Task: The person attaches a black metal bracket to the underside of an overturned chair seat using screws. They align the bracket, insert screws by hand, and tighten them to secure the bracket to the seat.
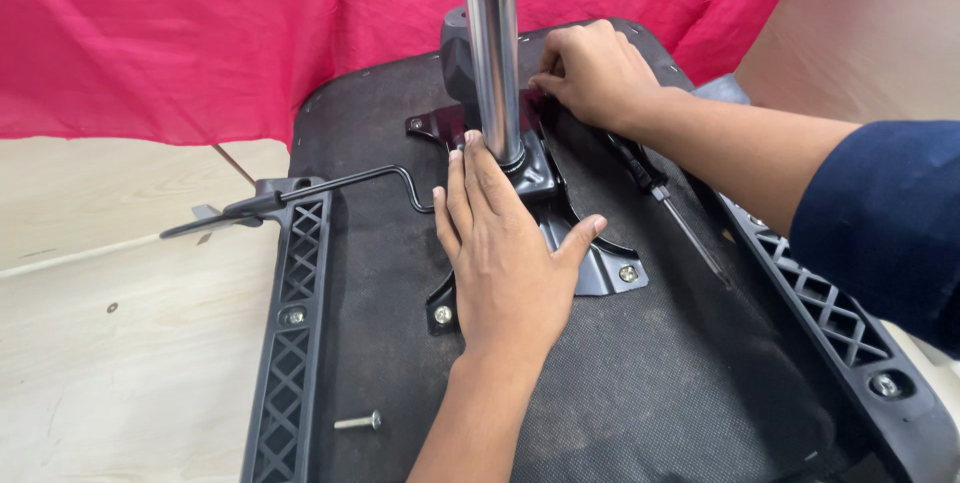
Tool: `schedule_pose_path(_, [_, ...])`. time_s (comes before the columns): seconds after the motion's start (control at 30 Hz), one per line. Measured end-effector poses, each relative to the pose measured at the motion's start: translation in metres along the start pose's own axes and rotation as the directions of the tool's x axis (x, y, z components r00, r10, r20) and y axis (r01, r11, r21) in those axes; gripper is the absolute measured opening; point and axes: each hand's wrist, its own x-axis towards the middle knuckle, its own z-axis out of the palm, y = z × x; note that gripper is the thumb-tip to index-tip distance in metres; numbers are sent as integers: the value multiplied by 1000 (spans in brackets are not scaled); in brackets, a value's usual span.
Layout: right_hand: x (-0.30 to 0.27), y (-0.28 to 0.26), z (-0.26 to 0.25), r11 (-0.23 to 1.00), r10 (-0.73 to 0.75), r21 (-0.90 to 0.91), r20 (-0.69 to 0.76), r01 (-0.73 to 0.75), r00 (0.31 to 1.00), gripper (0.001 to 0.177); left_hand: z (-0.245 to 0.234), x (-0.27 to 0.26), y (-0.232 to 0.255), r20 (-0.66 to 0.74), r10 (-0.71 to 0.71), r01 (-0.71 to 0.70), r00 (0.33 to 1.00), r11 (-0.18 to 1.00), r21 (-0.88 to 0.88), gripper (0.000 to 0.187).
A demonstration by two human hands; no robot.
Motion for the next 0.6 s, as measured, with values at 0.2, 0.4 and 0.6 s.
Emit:
schedule_pose_path(0.2, [2, 10, 4, 983, -175, 35, -73, 178, 982, 17, -1, 2, -1, 27, -1, 1, 1000, 1000, -16, 123])
schedule_pose_path(0.4, [6, 19, 6, 995, -30, 93, 2, 30, 1000, 22, -2, 3, -1, 56, -3, 6, 998, 999, -41, 120])
schedule_pose_path(0.6, [9, 24, 14, 993, -117, 10, -70, 118, 991, 40, -3, 1, -1, 37, -5, 8, 999, 998, -62, 120])
